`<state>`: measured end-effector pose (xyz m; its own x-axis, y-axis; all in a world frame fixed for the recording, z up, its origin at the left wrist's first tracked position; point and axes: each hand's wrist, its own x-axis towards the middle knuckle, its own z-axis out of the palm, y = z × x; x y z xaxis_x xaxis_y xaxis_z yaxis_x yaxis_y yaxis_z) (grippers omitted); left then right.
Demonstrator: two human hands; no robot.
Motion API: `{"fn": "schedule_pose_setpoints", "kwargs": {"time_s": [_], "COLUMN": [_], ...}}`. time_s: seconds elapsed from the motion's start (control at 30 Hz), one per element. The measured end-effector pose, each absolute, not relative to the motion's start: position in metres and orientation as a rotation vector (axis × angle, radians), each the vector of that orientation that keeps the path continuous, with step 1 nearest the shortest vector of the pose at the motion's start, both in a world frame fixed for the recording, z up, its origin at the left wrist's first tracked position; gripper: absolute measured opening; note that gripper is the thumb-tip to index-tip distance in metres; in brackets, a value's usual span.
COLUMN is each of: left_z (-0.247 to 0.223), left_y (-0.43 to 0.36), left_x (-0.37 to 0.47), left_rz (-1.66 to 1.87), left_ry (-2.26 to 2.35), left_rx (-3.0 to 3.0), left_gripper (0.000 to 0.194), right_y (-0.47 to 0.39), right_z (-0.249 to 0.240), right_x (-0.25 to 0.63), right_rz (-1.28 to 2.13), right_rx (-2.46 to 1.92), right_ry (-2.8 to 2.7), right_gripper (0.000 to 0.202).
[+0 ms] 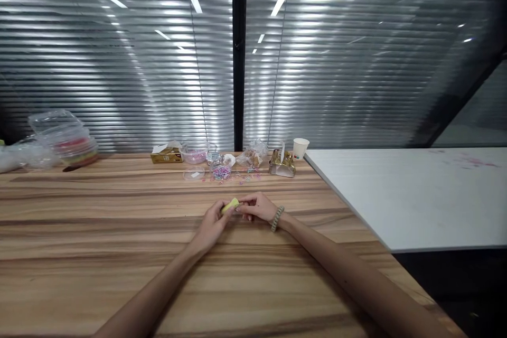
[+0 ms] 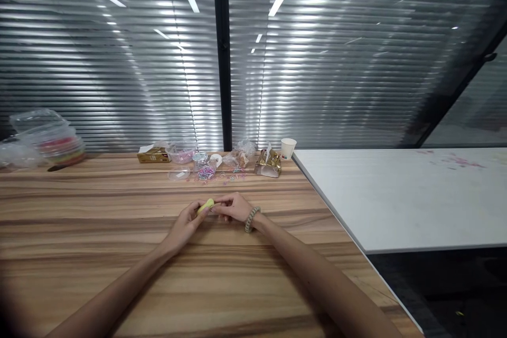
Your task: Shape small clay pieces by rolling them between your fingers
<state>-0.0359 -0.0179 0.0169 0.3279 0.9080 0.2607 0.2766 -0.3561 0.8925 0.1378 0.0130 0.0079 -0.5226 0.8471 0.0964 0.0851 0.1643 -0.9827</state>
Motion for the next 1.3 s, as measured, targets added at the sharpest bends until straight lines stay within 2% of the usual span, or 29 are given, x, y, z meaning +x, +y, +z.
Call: {"fn": "schedule_pose_setpoints", "kwargs": {"time_s": [0.23, 0.47, 0.73, 0.93, 1.3], "left_z": [0.012, 0.009, 0.011, 0.008, 0.018], "left_y": [-0.014, -0.012, -0.011, -0.009, -0.015], "left_x": [-0.039, -0.042, -0.042, -0.040, -0.036], "left_rz": [1.318, 1.556, 1.548, 1.470, 1.326], "left_ry": [1.342, 1.401, 1.446, 1.345, 1.272], "left_rx": [1.775, 1.753, 1.661, 1.542, 1.341], "left_gripper": [0.027, 0.025, 0.025, 0.029, 0.040], "right_y": [0.015, 0.001, 0.000, 0.001, 0.002], "right_z": [0.013, 0.013, 0.011, 0.017, 0.025], "right_x": [0.139, 0.118, 0.112, 0.113, 0.121], "right_rz": [1.531, 1.497, 1.536, 1.527, 1.666], "right_rx": [-0.921, -0.840, -0.840, -0.643, -0.544], "right_ry": [-1.602, -1.562, -1.248, -0.963, -0.925], "right_gripper": [0.037, 0.030, 0.031, 0.028, 0.028]}}
